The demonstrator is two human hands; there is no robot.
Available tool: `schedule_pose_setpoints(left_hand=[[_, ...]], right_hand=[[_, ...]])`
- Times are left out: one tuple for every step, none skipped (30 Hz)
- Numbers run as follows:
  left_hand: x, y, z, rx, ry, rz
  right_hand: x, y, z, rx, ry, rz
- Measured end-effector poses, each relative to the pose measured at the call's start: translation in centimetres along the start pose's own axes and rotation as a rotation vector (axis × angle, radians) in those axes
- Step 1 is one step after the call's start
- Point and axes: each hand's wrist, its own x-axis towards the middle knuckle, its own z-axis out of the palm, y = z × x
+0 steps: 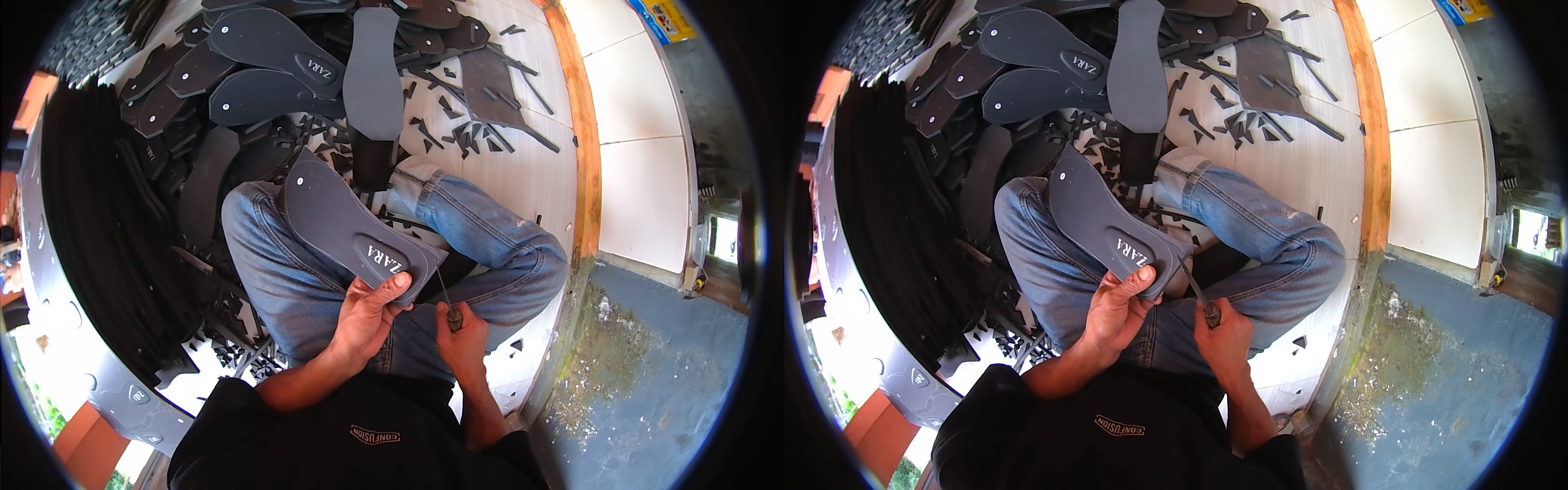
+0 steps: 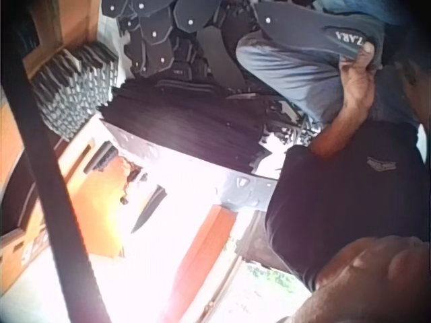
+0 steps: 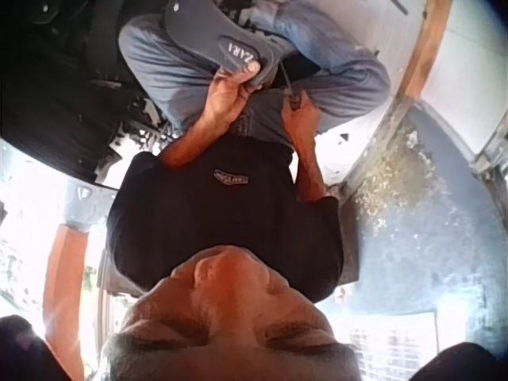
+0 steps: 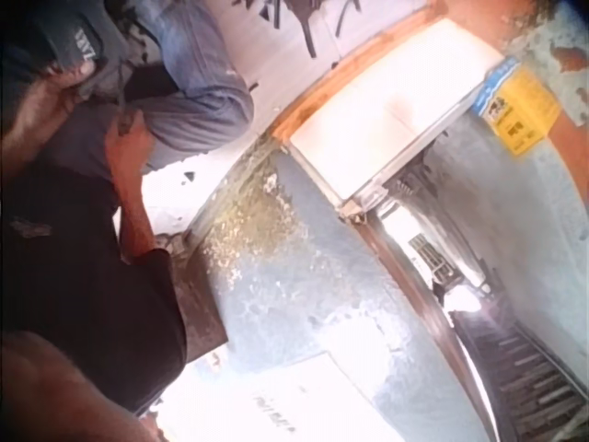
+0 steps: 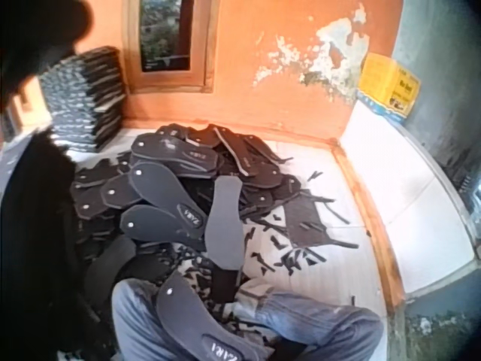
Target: The person cuts individual shoe soles from a larger sheet of black material using a knife, working through a stack of such sheets.
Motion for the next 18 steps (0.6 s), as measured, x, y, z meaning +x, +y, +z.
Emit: schedule_pose_setpoints(left_hand=[[-0.2, -0.1, 0.1, 0.006, -0.001, 0.002], [-0.3, -0.3, 0.2, 0.013, -0.003, 0.005], [-0.5, -0.5, 0.0, 0.019, 0.001, 0.024], [-0.7, -0.8, -0.5, 0.027, 0.007, 0.04], [-0.9, -1.0, -1.0, 0.036, 0.013, 0.058], [-1.0, -1.2, -1.7, 0.057, 0.022, 0.052], [-1.4, -1.7, -2.0, 0.068, 0.031, 0.038], [-1.9, -2.0, -2.2, 0.085, 0.033, 0.022], [-2.2, -2.2, -2.3, 0.1, 0.036, 0.007], [-2.4, -1.9, -2.5, 0.082, 0.048, 0.019], [-2.5, -1.8, -2.5, 0.076, 0.038, 0.017], [-2.7, -1.6, -2.4, 0.07, 0.028, 0.014], [-2.7, -1.3, -2.3, 0.064, 0.016, 0.016], [-2.7, -1.2, -2.4, 0.062, 0.01, 0.014], [-2.6, -1.1, -2.6, 0.061, 0.003, 0.01], [-2.8, -1.3, -2.9, 0.06, -0.001, -0.007], [-3.0, -1.3, -3.1, 0.062, 0.012, -0.014], [-3.1, -1.2, -3.3, 0.065, 0.025, -0.02]], right_hand=[[-0.1, 0.2, -0.1, -0.019, -0.011, 0.009], [-0.3, 0.4, -0.3, -0.038, -0.023, 0.019], [-0.4, 0.6, -0.4, -0.057, -0.034, 0.028], [-0.4, 0.3, -0.4, -0.088, -0.05, 0.003], [-0.1, -0.4, -0.1, -0.119, -0.066, -0.022], [0.3, -0.9, 0.1, -0.15, -0.082, -0.049], [1.1, -1.3, 0.3, -0.131, -0.098, -0.09], [2.2, -1.7, 0.4, -0.108, -0.105, -0.129], [2.6, -1.9, 0.5, -0.086, -0.112, -0.169], [2.5, -1.8, 0.5, -0.075, -0.116, -0.177], [2.3, -1.4, 0.4, -0.065, -0.121, -0.185], [2.0, -1.0, 0.1, -0.055, -0.126, -0.193], [1.5, -0.6, -0.4, -0.054, -0.167, -0.159], [0.8, 0.1, -1.2, -0.059, -0.208, -0.123], [0.4, 0.6, -1.9, -0.064, -0.248, -0.086], [-0.1, 0.8, -2.2, -0.048, -0.21, -0.167], [-0.3, 0.9, -2.4, -0.063, -0.227, -0.149], [-0.6, 0.8, -2.5, -0.077, -0.243, -0.131]])
